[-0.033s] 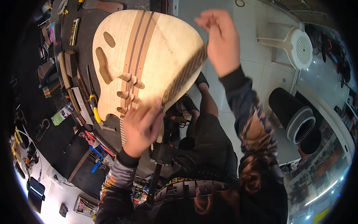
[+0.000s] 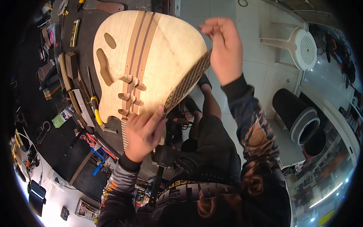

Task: The person sands the wooden surface of a guitar body using a hand rasp and their hands.

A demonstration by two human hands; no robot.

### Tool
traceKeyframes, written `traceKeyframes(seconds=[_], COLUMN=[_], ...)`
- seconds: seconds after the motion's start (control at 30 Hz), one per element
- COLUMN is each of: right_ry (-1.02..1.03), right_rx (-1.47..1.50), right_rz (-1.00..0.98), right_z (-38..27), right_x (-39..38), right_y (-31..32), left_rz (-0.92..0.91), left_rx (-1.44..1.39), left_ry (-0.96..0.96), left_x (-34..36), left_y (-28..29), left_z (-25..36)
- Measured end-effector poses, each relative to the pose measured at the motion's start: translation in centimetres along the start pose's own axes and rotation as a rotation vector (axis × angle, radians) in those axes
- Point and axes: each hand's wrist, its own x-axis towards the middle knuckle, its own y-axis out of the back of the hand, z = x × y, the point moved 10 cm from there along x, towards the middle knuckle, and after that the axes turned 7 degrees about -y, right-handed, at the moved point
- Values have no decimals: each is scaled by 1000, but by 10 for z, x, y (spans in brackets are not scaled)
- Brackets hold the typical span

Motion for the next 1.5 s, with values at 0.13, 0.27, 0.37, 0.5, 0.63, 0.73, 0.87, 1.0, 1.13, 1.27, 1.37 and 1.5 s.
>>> traceKeyframes(seconds=[0.13,0.27,0.37,0.5,0.63,0.73,0.87,1.0,1.13,1.27,1.37,1.5], right_ry=[115,148,126,106,138,158,129,130,219,101,71,32], right_rx=[-4,-3,22,-66,-72,-11,-64,-21,-90,79,234,256], right_rz=[61,25,-25,-26,41,68,-14,23,-4,-12,-115,-59], right_z=[-4,-10,-4,1,-5,-9,2,-1,-13,11,14,24], right_x=[16,141,133,20,21,108,109,1,50,145,153,104], right_y=[4,3,-1,-1,4,19,5,-4,5,13,15,17], left_rz=[16,92,154,55,-20,43,134,-3,39,121,129,30], left_rx=[52,138,138,71,89,167,158,104,145,184,95,134], left_ry=[-34,-11,13,2,-3,-27,-11,-19,-47,4,0,-7], left_x=[22,94,92,19,21,80,73,4,41,98,95,68], left_y=[1,2,8,0,0,-2,6,-1,2,3,6,0], left_z=[-5,-24,-25,-7,-6,-16,-19,-2,-5,-21,-19,-13])
